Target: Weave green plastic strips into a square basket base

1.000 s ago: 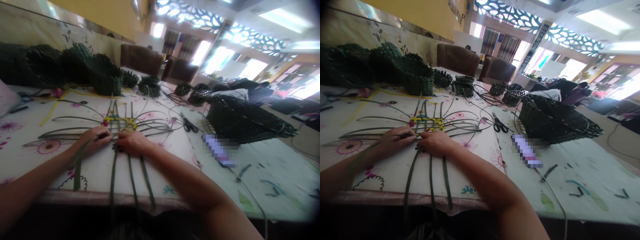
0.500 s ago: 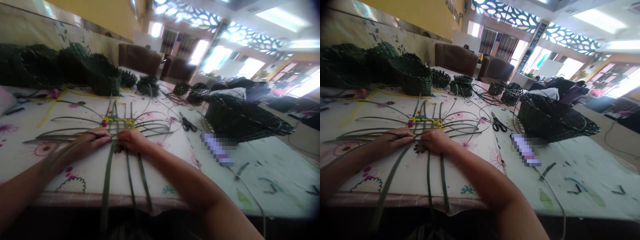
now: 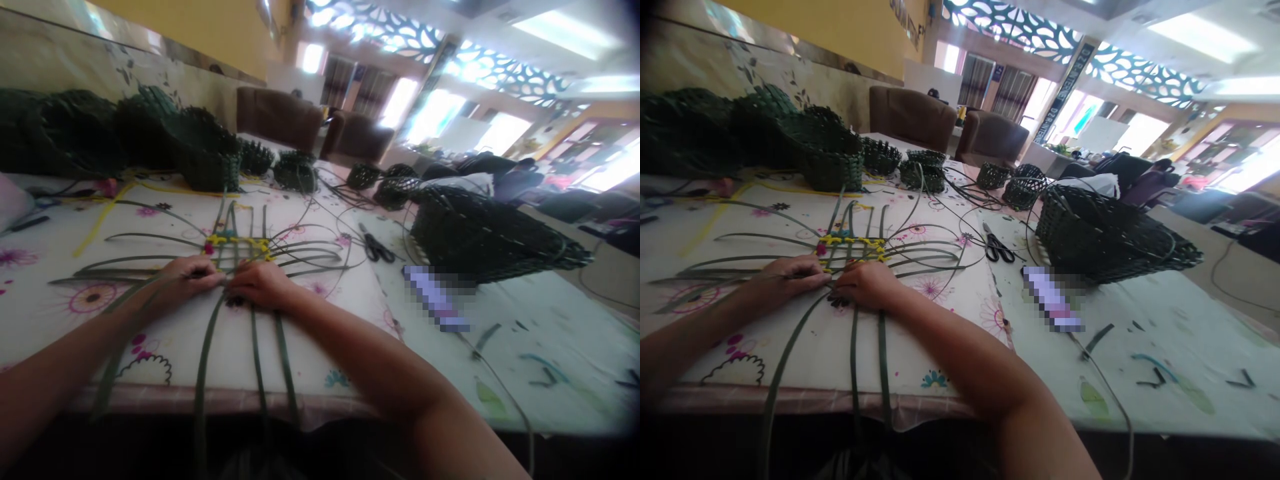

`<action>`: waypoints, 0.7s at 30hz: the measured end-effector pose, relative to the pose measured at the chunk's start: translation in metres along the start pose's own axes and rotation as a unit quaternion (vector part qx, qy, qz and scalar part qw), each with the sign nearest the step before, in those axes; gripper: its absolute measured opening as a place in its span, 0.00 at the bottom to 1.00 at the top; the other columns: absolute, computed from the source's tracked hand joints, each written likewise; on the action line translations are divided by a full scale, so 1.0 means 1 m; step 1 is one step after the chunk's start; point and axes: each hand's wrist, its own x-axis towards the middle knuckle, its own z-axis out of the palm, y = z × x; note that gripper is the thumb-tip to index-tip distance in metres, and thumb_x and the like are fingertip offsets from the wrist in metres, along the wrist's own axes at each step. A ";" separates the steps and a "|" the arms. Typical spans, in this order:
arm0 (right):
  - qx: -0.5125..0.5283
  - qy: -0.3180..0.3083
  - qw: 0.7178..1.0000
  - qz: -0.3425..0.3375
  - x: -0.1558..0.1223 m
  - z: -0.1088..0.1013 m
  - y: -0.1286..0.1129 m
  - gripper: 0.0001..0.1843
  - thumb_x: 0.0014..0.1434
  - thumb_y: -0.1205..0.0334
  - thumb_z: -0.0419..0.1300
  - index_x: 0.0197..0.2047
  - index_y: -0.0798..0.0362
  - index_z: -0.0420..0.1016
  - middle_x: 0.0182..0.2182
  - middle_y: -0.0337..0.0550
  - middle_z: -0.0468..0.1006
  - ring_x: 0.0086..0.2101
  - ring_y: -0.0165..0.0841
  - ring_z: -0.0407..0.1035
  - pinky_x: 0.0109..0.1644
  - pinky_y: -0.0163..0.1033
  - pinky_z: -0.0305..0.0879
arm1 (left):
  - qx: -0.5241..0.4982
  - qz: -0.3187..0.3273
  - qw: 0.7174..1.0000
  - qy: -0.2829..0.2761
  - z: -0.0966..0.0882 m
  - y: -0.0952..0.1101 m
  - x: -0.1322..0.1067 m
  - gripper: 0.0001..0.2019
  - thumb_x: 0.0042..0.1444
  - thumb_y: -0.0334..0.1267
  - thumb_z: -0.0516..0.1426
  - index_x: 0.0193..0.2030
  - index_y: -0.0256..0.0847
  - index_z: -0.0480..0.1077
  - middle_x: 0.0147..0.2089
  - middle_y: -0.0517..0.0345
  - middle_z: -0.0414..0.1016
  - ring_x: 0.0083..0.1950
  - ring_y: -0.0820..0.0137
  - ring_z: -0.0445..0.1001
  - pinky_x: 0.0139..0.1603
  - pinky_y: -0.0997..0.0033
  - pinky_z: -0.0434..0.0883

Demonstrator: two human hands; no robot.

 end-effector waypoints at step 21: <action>0.076 0.032 0.993 0.083 0.008 -0.002 -0.005 0.14 0.70 0.73 0.64 0.30 0.56 0.78 0.31 0.39 0.78 0.35 0.29 0.69 0.43 0.33 0.61 | -0.015 0.057 0.994 -0.094 -0.012 -0.014 0.002 0.28 0.65 0.67 0.59 0.28 0.42 0.69 0.32 0.59 0.71 0.36 0.67 0.69 0.38 0.69 0.65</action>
